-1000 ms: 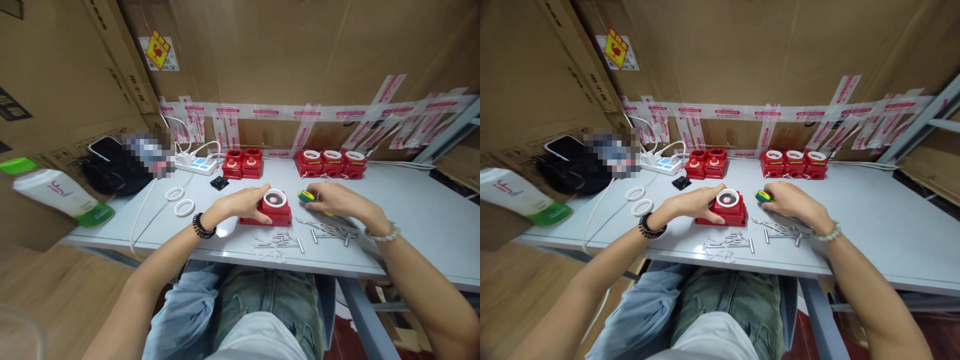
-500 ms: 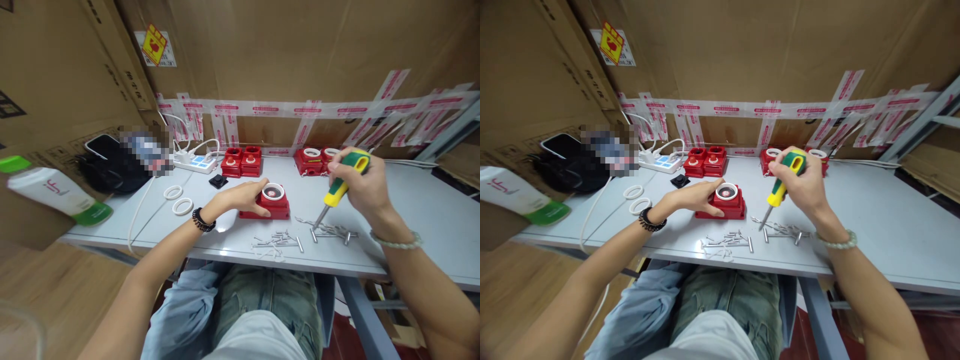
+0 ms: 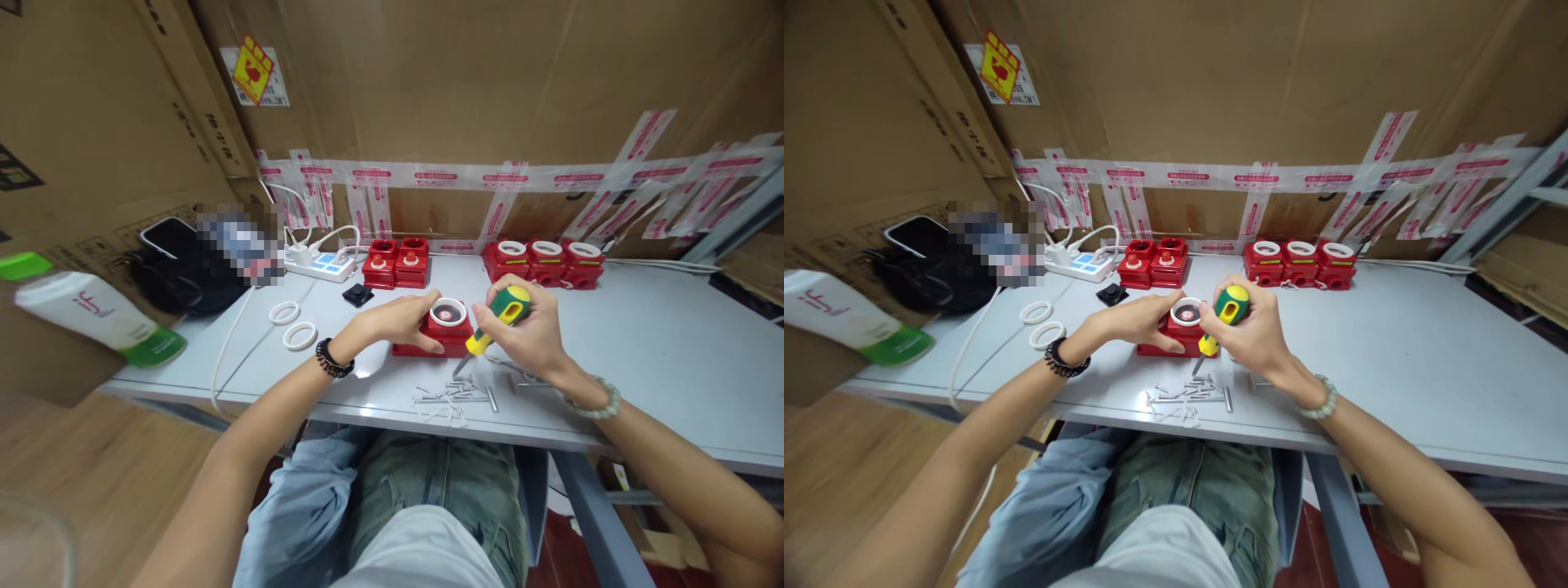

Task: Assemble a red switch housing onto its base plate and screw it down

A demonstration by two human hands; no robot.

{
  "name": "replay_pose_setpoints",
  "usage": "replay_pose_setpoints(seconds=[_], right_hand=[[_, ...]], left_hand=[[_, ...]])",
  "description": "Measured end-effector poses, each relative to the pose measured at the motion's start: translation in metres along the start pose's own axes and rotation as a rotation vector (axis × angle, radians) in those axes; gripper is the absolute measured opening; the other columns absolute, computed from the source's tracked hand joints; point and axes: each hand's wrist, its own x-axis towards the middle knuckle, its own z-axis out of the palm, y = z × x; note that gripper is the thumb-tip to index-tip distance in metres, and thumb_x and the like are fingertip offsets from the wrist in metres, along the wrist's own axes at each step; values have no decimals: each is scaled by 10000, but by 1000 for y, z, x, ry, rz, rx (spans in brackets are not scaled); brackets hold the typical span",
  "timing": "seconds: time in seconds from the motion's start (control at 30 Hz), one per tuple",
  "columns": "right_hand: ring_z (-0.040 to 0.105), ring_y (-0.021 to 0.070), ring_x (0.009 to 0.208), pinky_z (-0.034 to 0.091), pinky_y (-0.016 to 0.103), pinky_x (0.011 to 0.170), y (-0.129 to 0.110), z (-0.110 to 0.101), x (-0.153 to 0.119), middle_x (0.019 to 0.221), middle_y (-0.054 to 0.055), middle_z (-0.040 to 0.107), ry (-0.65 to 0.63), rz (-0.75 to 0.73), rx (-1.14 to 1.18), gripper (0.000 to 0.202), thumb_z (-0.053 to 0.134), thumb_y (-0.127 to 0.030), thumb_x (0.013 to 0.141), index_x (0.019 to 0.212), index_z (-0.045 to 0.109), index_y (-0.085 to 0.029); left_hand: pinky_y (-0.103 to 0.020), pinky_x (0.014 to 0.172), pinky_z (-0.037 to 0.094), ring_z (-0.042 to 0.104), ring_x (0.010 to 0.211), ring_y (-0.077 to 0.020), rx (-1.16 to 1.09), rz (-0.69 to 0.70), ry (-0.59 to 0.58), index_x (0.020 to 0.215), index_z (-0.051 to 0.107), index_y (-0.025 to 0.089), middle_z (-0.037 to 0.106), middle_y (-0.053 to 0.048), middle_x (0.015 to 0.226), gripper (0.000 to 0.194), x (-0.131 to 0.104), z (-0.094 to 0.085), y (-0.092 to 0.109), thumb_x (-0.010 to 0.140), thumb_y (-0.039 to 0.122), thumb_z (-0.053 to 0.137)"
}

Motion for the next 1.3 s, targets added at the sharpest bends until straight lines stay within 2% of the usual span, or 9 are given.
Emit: replay_pose_setpoints(seconds=[0.23, 0.53, 0.73, 0.83, 0.97, 1.13, 1.2, 1.3], right_hand=[[401, 92, 495, 341, 245, 470, -4, -2, -1, 568, -59, 472, -7, -26, -7, 216, 707, -211, 712, 660, 497, -226], [429, 115, 487, 369, 288, 465, -11, -17, 7, 561, -34, 497, 200, -42, -9, 213, 705, -275, 743, 634, 524, -256], [464, 112, 431, 402, 272, 388, 9, -20, 16, 516, -48, 473, 263, 129, 192, 240, 750, -329, 705, 628, 537, -253], [481, 99, 432, 417, 248, 360, 18, -20, 21, 545, -54, 483, 298, 179, 303, 226, 754, -301, 697, 634, 551, -224], [494, 85, 440, 417, 220, 341, 24, -23, 33, 564, -62, 505, 444, 234, 450, 200, 736, -229, 661, 619, 541, -212], [491, 84, 434, 398, 196, 316, 44, -27, 52, 515, -66, 507, 656, 426, 568, 188, 714, -164, 603, 582, 531, -201], [485, 80, 432, 417, 198, 317, 55, -26, 58, 515, -72, 504, 703, 474, 579, 190, 700, -157, 609, 572, 518, -198], [509, 96, 429, 458, 220, 322, 67, -22, 62, 522, -69, 523, 707, 541, 581, 181, 691, -146, 630, 594, 523, -204]], left_hand=[[-313, 685, 434, 632, 870, -260, -10, -3, 0, 1069, 436, 195, 661, -98, 1047, 584, -1, -1, 1, 689, 507, 751], [-333, 747, 450, 639, 942, -275, -27, 10, 1, 1124, 446, 199, 655, -116, 1120, 598, -1, 0, -3, 708, 510, 742], [-330, 750, 447, 634, 970, -289, 1, -17, -8, 1160, 428, 190, 645, -136, 1153, 650, 0, 0, -1, 706, 544, 728], [-327, 740, 442, 635, 953, -289, 20, -34, -15, 1167, 434, 182, 648, -139, 1142, 659, -1, -1, 1, 705, 546, 731], [-325, 734, 435, 630, 959, -297, 49, -64, -37, 1181, 438, 177, 645, -148, 1138, 688, -1, -3, 3, 701, 579, 725], [-337, 771, 435, 616, 1021, -323, 74, -72, -52, 1227, 416, 165, 628, -173, 1178, 726, -1, -3, 3, 716, 583, 717], [-329, 761, 435, 621, 997, -313, 80, -68, -64, 1199, 423, 174, 639, -158, 1151, 692, 0, -3, 3, 720, 578, 718], [-317, 740, 429, 623, 966, -301, 101, -68, -68, 1150, 424, 187, 648, -138, 1110, 648, 1, -4, 3, 723, 581, 712]])
